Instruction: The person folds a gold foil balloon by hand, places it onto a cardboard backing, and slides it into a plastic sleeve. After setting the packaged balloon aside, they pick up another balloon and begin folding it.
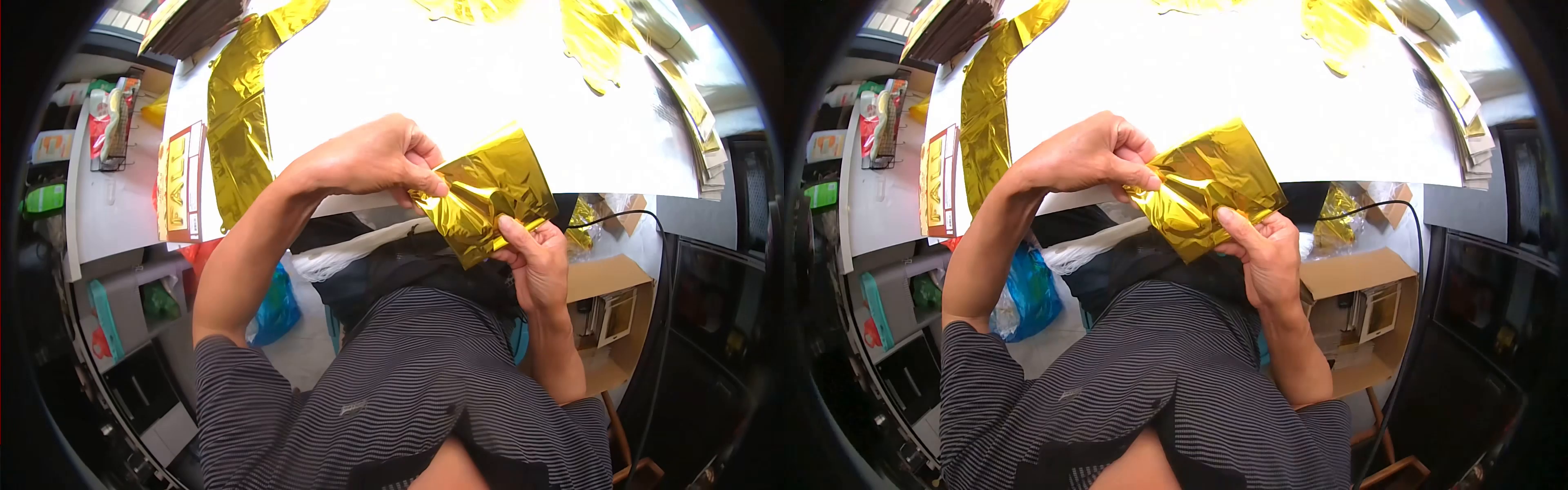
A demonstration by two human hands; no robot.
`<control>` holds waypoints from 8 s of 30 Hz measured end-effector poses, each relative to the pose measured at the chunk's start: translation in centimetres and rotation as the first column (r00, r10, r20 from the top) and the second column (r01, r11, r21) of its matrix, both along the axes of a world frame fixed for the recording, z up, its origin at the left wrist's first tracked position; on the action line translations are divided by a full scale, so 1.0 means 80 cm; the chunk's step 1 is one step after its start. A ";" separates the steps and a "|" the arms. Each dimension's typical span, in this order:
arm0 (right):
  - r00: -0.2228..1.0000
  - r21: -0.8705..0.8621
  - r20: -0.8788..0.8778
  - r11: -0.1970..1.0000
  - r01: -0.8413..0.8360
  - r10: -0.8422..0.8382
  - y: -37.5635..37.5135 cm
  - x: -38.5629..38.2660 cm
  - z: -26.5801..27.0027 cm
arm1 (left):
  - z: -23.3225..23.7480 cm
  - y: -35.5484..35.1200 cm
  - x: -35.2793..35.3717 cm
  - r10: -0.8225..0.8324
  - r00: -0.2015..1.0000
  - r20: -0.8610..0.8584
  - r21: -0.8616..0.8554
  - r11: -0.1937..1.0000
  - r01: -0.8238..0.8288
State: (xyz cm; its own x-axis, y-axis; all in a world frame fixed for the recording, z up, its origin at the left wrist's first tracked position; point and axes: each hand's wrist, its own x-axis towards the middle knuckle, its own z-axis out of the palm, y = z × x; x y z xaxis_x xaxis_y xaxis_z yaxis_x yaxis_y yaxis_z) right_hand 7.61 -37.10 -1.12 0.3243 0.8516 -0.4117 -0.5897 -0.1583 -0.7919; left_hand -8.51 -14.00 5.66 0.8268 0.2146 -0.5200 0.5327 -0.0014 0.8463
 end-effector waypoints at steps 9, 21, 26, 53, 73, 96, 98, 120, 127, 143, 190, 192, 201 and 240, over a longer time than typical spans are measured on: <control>0.976 0.063 -0.202 0.994 0.093 -0.078 0.008 -0.017 0.002 | -0.001 0.002 -0.002 -0.040 0.999 0.006 0.032 0.999 0.040; 0.956 0.080 0.003 0.953 0.291 -0.292 0.018 -0.030 -0.006 | -0.003 -0.020 -0.014 0.156 0.985 0.079 -0.130 0.981 -0.145; 0.958 0.051 0.018 0.957 0.286 -0.287 0.019 -0.036 -0.010 | 0.001 -0.033 -0.009 0.199 0.977 0.073 0.000 0.980 -0.199; 0.898 0.254 0.249 0.919 0.301 -0.362 0.019 0.036 -0.041 | -0.048 0.195 -0.514 0.956 0.295 -0.004 0.919 0.120 -0.376; 0.922 0.215 0.248 0.945 0.246 -0.296 0.037 0.013 -0.022 | 0.054 0.144 -0.502 0.849 0.169 0.501 0.467 -0.101 -0.878; 0.794 0.365 0.200 0.796 0.483 -0.574 -0.013 0.072 -0.023 | -0.002 0.121 -0.028 0.011 0.973 0.229 0.665 0.728 -0.165; 0.795 0.387 0.214 0.796 0.465 -0.568 -0.013 0.075 -0.033 | 0.002 0.119 -0.020 0.077 0.964 0.254 0.658 0.716 -0.231; 0.873 0.370 0.259 0.877 0.306 -0.414 0.048 0.069 0.014 | 0.015 0.156 0.019 -0.093 0.995 0.034 0.680 0.732 0.045; 0.837 0.396 0.358 0.879 0.266 -0.415 0.090 0.066 0.024 | 0.018 0.165 0.038 -0.067 0.997 0.025 0.839 0.544 0.015; 0.634 0.168 0.699 0.939 0.301 -0.329 0.074 0.076 -0.003 | -0.033 0.452 0.017 0.389 0.918 0.080 0.980 -0.197 -0.002; 0.940 0.364 0.114 0.894 0.261 -0.321 0.008 0.101 -0.031 | -0.038 0.082 -0.011 -0.011 0.891 0.453 0.881 0.155 -0.446; 0.921 0.361 0.166 0.891 0.276 -0.353 -0.002 0.104 -0.033 | -0.046 0.081 -0.012 0.035 0.925 0.379 0.891 0.255 -0.375; 0.904 0.247 0.242 0.923 0.294 -0.353 0.041 0.055 0.041 | -0.025 0.019 -0.007 0.076 0.957 0.280 0.908 0.302 -0.289; 0.887 -0.112 0.458 0.994 0.003 0.049 0.119 0.024 0.055 | 0.005 0.058 0.037 0.327 0.941 0.085 0.293 0.895 -0.337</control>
